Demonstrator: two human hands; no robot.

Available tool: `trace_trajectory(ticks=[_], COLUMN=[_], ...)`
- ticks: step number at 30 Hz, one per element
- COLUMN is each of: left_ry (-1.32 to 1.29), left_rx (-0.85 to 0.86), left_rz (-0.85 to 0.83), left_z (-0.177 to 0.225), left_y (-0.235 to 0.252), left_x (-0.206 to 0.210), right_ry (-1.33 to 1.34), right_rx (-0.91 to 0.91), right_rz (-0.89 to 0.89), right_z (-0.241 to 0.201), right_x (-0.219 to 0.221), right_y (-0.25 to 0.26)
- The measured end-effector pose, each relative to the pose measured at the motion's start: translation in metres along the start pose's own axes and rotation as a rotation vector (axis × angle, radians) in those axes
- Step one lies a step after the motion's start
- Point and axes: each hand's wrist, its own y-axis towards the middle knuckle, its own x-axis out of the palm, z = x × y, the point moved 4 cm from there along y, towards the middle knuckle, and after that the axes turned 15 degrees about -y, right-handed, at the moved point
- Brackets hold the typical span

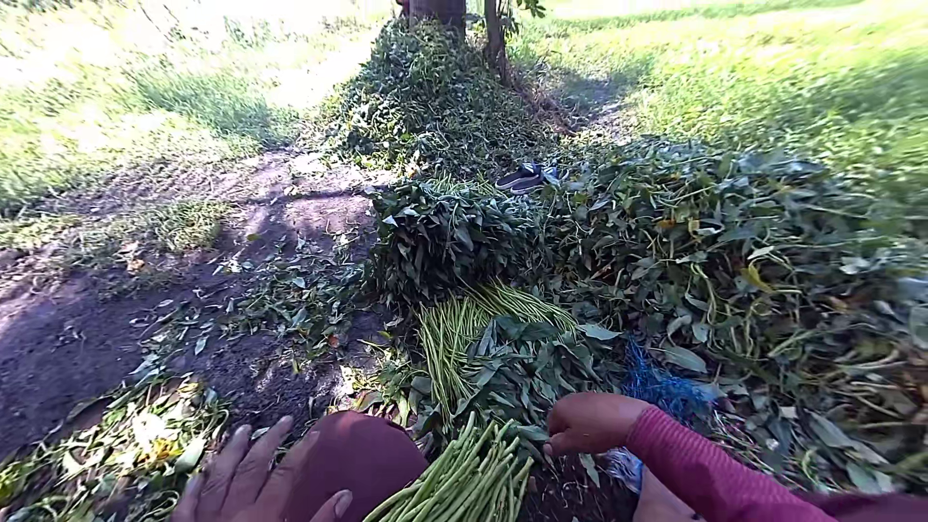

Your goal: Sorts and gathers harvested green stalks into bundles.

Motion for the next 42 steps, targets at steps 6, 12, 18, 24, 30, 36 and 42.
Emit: trace_trajectory(ticks=[6,12,18,24,30,36,42], left_ry=[-0.238,-0.306,-0.761,-0.952,-0.948,-1.136,-1.28], left_rx=[-0.358,-0.655,-1.015,-1.032,-1.035,-1.005,-0.99], left_rz=[-0.364,-0.639,-0.522,-0.553,-0.586,-0.496,-0.502], left_z=[-0.029,-0.086,-0.131,-0.12,-0.105,-0.094,-0.084], left_y=[0.175,0.258,0.225,0.222,0.226,0.228,0.229], left_x=[0.068,0.239,0.339,0.353,0.355,0.341,0.317], right_ry=[0.409,1.044,1.03,0.89,0.968,1.341,1.494], right_rx=[0.148,0.106,0.168,0.283,0.299,0.274,0.249], right_rz=[0.105,0.395,0.448,0.315,0.298,0.29,0.287], right_z=[0.045,0.03,0.01,-0.008,-0.006,-0.008,-0.006], right_x=[-0.002,-0.019,-0.021,-0.004,-0.005,-0.007,-0.011], right_y=[0.065,0.133,0.214,0.26,0.258,0.246,0.23])
